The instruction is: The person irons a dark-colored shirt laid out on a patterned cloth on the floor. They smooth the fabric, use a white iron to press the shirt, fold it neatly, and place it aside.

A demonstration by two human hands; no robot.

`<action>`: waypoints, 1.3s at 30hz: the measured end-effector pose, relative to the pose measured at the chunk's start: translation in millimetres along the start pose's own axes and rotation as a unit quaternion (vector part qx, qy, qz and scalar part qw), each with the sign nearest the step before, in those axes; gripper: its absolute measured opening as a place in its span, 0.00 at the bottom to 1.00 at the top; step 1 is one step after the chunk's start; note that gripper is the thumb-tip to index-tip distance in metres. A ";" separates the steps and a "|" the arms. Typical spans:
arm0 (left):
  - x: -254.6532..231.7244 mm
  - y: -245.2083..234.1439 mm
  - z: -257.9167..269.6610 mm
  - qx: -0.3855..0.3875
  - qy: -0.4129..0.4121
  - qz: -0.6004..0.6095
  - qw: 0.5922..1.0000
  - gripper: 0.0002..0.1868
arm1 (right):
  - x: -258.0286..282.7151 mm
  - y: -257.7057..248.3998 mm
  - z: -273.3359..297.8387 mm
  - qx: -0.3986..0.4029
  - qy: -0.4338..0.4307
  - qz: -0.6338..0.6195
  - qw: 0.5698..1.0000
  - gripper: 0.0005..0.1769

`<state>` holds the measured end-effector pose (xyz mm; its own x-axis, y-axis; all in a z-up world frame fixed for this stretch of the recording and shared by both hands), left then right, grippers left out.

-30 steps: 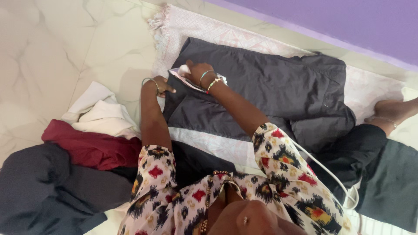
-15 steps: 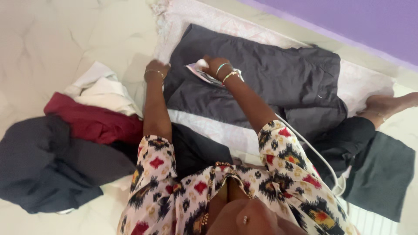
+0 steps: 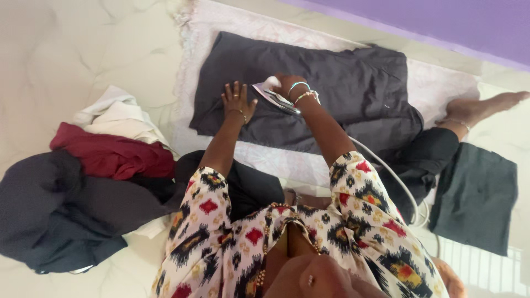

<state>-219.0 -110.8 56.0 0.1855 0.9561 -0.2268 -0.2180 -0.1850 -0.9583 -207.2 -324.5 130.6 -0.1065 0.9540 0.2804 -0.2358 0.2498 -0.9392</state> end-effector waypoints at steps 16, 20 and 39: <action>-21.8 40.2 4.8 -0.098 0.186 -0.087 0.974 0.31 | -59.8 3.9 -13.8 -0.074 0.123 0.001 0.990 0.27; -34.4 29.2 16.6 -0.055 0.094 -0.071 0.992 0.37 | -65.9 2.8 -29.6 -0.091 0.148 -0.021 0.985 0.27; -46.2 -12.2 16.3 0.089 0.022 -0.112 0.990 0.47 | -76.8 -25.3 -86.8 -0.094 0.191 -0.042 0.976 0.29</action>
<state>-240.5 -149.0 81.0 0.2893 0.9569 -0.0236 -0.3307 0.0768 -0.9406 -109.2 -389.6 115.5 0.2830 0.9121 0.2968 -0.0435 0.3213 -0.9460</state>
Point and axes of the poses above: each hand's wrist, its own z-axis away from the middle knuckle, its own y-axis out of the palm, x = y × z, the point moved 2 cm from there along -z, towards the middle knuckle, and after that the axes turned 1 degree about -x, right-handed, at the moved point
